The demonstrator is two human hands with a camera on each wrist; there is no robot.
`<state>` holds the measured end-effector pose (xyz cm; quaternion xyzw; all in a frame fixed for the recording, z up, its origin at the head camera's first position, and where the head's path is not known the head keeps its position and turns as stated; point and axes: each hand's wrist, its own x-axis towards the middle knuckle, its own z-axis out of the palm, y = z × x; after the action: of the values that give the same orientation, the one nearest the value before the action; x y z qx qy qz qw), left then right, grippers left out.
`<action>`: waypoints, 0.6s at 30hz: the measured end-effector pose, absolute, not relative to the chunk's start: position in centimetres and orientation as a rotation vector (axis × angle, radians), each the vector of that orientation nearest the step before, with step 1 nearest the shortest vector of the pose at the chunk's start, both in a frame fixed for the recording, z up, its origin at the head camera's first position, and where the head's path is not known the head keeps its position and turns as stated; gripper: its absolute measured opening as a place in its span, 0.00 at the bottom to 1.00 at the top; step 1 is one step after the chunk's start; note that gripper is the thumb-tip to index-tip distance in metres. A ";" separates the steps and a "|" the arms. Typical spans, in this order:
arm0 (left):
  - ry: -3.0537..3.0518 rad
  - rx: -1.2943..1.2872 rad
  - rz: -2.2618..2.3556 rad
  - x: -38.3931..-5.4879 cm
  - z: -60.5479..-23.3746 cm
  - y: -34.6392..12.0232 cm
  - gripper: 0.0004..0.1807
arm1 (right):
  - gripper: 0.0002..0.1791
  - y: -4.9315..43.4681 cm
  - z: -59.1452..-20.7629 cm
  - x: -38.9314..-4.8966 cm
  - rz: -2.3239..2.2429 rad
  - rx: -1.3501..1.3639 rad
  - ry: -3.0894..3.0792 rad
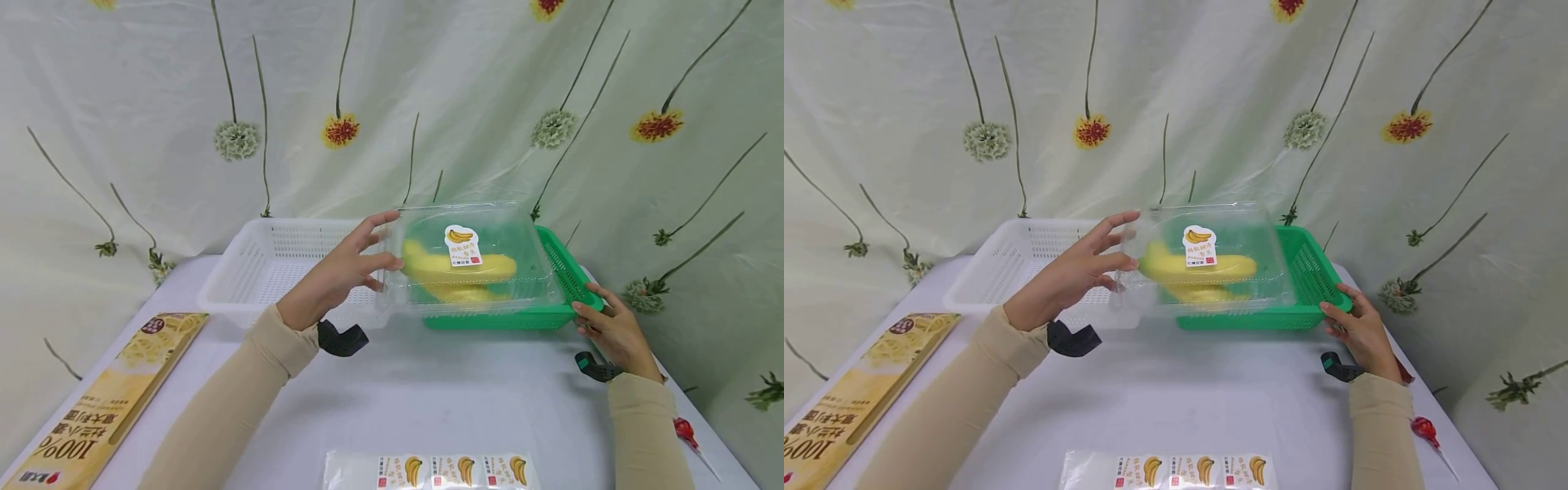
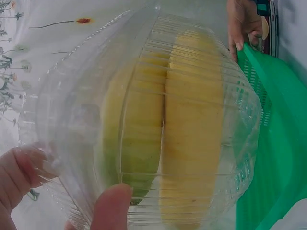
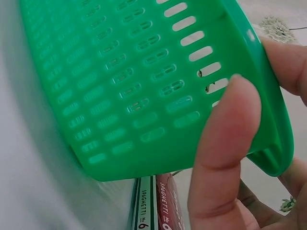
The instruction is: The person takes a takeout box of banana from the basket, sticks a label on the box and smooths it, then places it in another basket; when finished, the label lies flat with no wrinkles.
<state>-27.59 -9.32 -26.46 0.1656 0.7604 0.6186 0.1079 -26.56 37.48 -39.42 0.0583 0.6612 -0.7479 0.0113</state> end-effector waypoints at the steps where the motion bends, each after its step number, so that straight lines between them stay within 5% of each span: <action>1: 2.236 0.487 1.823 -27.8 -26.5 -9.1 0.45 | 0.38 37.5 -39.4 -26.5 -2.335 0.180 2.059; 18: 2.091 0.394 1.997 -32.0 -28.2 -4.8 0.42 | 0.39 37.5 -39.5 -26.5 -2.349 0.166 2.047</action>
<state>-31.99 -4.81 -28.21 0.1342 0.7121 0.6800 0.1116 -26.54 37.52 -39.50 0.0531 0.6560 -0.7528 0.0107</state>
